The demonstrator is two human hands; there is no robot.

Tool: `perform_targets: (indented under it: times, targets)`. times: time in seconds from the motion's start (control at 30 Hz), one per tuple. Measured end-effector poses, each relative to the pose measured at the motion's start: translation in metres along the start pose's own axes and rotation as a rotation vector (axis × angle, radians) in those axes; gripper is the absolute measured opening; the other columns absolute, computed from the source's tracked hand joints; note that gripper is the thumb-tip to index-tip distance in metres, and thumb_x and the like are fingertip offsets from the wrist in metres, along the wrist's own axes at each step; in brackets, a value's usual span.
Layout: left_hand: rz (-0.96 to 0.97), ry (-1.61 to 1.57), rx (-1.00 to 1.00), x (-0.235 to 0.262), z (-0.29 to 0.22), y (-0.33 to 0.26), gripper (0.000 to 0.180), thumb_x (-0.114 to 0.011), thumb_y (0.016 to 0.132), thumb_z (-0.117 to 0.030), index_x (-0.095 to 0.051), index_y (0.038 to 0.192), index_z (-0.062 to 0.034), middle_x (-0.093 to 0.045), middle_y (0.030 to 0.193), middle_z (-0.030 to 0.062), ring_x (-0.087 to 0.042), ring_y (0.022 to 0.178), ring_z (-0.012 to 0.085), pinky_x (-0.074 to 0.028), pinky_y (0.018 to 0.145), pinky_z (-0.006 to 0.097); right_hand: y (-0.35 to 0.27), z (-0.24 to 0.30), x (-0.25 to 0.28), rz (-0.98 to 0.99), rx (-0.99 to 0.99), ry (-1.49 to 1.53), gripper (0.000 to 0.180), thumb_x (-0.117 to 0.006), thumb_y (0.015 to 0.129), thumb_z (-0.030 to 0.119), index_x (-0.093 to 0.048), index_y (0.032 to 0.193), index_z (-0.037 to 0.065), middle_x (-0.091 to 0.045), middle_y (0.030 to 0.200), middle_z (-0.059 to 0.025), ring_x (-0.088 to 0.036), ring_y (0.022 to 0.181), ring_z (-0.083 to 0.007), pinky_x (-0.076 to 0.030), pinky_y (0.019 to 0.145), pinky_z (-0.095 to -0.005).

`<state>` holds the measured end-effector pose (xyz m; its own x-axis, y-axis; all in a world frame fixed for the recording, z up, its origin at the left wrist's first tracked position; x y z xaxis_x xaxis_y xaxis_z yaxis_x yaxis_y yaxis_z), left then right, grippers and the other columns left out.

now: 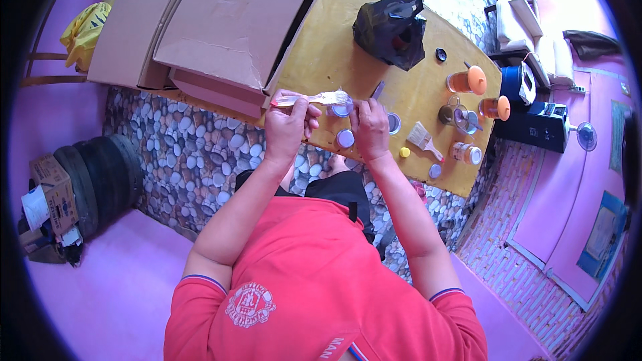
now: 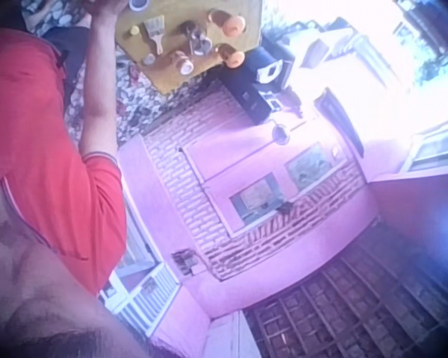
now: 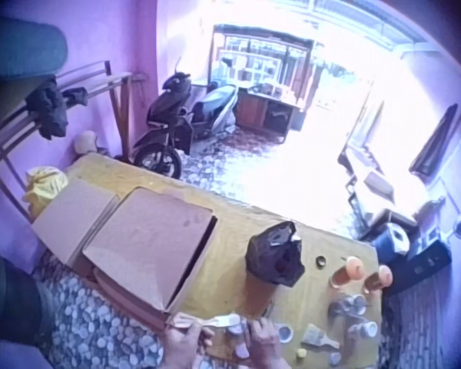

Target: The person handles paint containers on a yellow table, mixes a purple substance in a cup with a wooden stick, and then uses a cloth and a brush to work on the frame of a white door.

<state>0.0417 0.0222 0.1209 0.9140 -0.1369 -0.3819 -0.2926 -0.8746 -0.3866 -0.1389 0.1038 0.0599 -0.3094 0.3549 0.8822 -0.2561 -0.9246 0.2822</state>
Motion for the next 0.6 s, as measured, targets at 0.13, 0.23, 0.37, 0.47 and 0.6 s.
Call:
perform_targets:
  times: [0.13, 0.23, 0.37, 0.47, 0.6]
  targets:
    - [-0.004, 0.002, -0.002, 0.001, 0.002, 0.000, 0.008, -0.056, 0.101, -0.010, -0.053, 0.095, -0.0046, -0.068, 0.075, 0.0098, -0.063, 0.055, 0.0108, -0.045, 0.042, 0.022, 0.003, 0.013, -0.003, -0.019, 0.057, 0.039, 0.012, -0.069, 0.082, 0.009, -0.061, 0.089, 0.004, -0.059, 0.088, -0.0131, -0.060, 0.082, -0.0322, -0.048, 0.076, -0.0435]
    - [-0.004, 0.004, -0.001, 0.001, 0.000, -0.001, 0.009, -0.056, 0.101, -0.011, -0.053, 0.095, -0.0048, -0.068, 0.075, 0.0097, -0.063, 0.055, 0.0108, -0.045, 0.042, 0.022, -0.008, 0.016, 0.002, -0.008, 0.077, 0.062, 0.012, -0.069, 0.082, 0.009, -0.062, 0.090, 0.004, -0.059, 0.087, -0.0130, -0.060, 0.082, -0.0322, -0.048, 0.076, -0.0436]
    - [0.003, 0.012, -0.009, 0.000, -0.002, -0.001, 0.010, -0.057, 0.101, -0.011, -0.053, 0.094, -0.0049, -0.068, 0.075, 0.0097, -0.063, 0.056, 0.0107, -0.045, 0.043, 0.022, -0.006, 0.000, -0.001, -0.008, -0.004, 0.036, 0.013, -0.069, 0.081, 0.008, -0.062, 0.092, 0.004, -0.060, 0.089, -0.0132, -0.060, 0.084, -0.0323, -0.049, 0.077, -0.0433]
    - [0.009, 0.017, -0.009, -0.001, -0.003, -0.001, 0.010, -0.057, 0.101, -0.011, -0.053, 0.094, -0.0049, -0.069, 0.075, 0.0096, -0.063, 0.056, 0.0106, -0.045, 0.043, 0.022, 0.007, 0.003, -0.006, -0.044, 0.047, 0.055, 0.014, -0.069, 0.081, 0.008, -0.063, 0.093, 0.004, -0.059, 0.089, -0.0132, -0.060, 0.084, -0.0324, -0.048, 0.077, -0.0433]
    - [0.010, 0.027, -0.011, 0.002, 0.000, -0.001, 0.009, -0.056, 0.101, -0.012, -0.053, 0.097, -0.0044, -0.068, 0.076, 0.0103, -0.063, 0.057, 0.0118, -0.046, 0.044, 0.023, -0.003, 0.015, 0.000, 0.036, 0.100, 0.065, 0.016, -0.069, 0.081, 0.008, -0.064, 0.095, 0.004, -0.060, 0.090, -0.0127, -0.061, 0.085, -0.0320, -0.049, 0.077, -0.0435]
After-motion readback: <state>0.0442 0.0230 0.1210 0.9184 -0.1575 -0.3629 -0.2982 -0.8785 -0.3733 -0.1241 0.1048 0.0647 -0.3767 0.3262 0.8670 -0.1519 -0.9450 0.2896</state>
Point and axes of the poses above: each hand's wrist, its own y-axis towards the middle knuckle, its own x-axis out of the back of the hand, z = x × y, the point moved 1 cm from there along y, towards the middle knuckle
